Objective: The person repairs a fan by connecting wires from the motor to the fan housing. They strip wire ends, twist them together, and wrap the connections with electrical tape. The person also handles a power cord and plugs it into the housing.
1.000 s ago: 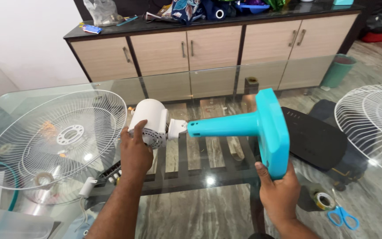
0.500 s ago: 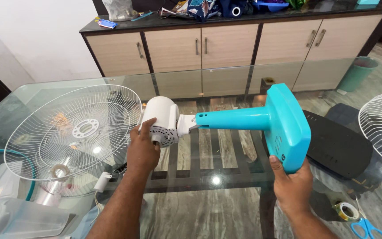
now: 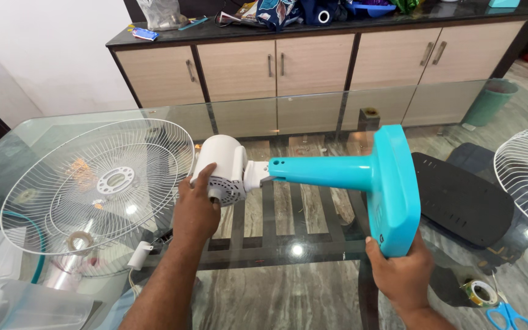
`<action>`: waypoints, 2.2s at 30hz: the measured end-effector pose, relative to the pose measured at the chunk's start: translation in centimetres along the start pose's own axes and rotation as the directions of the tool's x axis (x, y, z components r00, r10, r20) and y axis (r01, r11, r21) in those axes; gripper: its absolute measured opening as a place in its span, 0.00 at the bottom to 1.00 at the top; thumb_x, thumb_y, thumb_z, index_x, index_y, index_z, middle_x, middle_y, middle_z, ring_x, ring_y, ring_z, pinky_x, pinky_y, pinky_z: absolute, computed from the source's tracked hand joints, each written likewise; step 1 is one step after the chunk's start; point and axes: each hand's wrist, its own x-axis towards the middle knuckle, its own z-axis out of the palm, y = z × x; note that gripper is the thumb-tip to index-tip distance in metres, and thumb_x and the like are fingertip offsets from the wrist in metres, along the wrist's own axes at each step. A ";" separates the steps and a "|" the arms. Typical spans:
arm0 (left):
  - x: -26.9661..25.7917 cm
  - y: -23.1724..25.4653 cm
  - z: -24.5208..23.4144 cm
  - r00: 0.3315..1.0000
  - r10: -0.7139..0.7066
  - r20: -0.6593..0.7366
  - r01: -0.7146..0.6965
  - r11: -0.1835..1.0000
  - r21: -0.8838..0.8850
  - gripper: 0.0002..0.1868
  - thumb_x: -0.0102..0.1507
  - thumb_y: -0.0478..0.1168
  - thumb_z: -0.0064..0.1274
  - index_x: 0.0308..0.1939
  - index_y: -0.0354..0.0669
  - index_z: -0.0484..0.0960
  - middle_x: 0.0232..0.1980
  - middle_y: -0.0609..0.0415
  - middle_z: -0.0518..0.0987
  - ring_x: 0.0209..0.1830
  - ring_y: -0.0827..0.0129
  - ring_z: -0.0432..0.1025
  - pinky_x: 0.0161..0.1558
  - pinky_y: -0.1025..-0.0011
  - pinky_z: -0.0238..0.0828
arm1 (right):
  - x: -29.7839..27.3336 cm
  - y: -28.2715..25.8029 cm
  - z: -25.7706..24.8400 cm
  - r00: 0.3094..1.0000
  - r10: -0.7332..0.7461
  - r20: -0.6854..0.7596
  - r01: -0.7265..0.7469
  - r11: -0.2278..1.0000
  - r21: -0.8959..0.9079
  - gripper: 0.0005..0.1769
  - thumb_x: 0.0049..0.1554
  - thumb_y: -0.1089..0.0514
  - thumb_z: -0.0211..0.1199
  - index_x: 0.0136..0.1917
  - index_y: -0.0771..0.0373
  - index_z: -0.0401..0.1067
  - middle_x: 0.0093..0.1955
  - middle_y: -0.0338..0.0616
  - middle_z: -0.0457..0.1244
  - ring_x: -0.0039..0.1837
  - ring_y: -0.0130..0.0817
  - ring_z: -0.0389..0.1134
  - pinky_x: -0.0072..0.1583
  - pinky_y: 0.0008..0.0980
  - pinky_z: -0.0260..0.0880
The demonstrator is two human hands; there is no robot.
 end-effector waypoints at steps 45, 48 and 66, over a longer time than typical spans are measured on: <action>-12.9 8.3 7.0 0.988 -0.129 -0.086 0.074 0.879 -0.472 0.17 0.57 0.40 0.61 0.44 0.39 0.72 0.37 0.37 0.82 0.39 0.41 0.78 0.40 0.50 0.71 | -0.3 1.0 -0.6 0.830 0.173 0.530 -0.095 0.981 -0.172 0.19 0.60 0.47 0.59 0.37 0.63 0.75 0.27 0.51 0.66 0.29 0.39 0.66 0.37 0.42 0.65; -13.4 7.4 7.2 0.980 -0.110 -0.166 0.027 0.900 -0.435 0.17 0.57 0.40 0.61 0.44 0.38 0.71 0.37 0.37 0.81 0.39 0.39 0.77 0.40 0.48 0.70 | -2.1 0.6 0.0 0.748 0.237 0.620 -0.278 0.960 -0.032 0.26 0.64 0.45 0.56 0.33 0.67 0.72 0.27 0.46 0.63 0.31 0.32 0.62 0.38 0.38 0.64; -14.6 3.3 5.0 0.854 0.031 -0.519 -0.256 0.893 -0.369 0.38 0.53 0.33 0.61 0.65 0.32 0.64 0.54 0.39 0.77 0.45 0.49 0.77 0.42 0.56 0.75 | -4.1 -1.8 -1.7 0.738 0.129 0.662 -0.255 0.962 0.097 0.22 0.63 0.48 0.50 0.54 0.60 0.81 0.50 0.39 0.73 0.62 0.34 0.70 0.65 0.37 0.66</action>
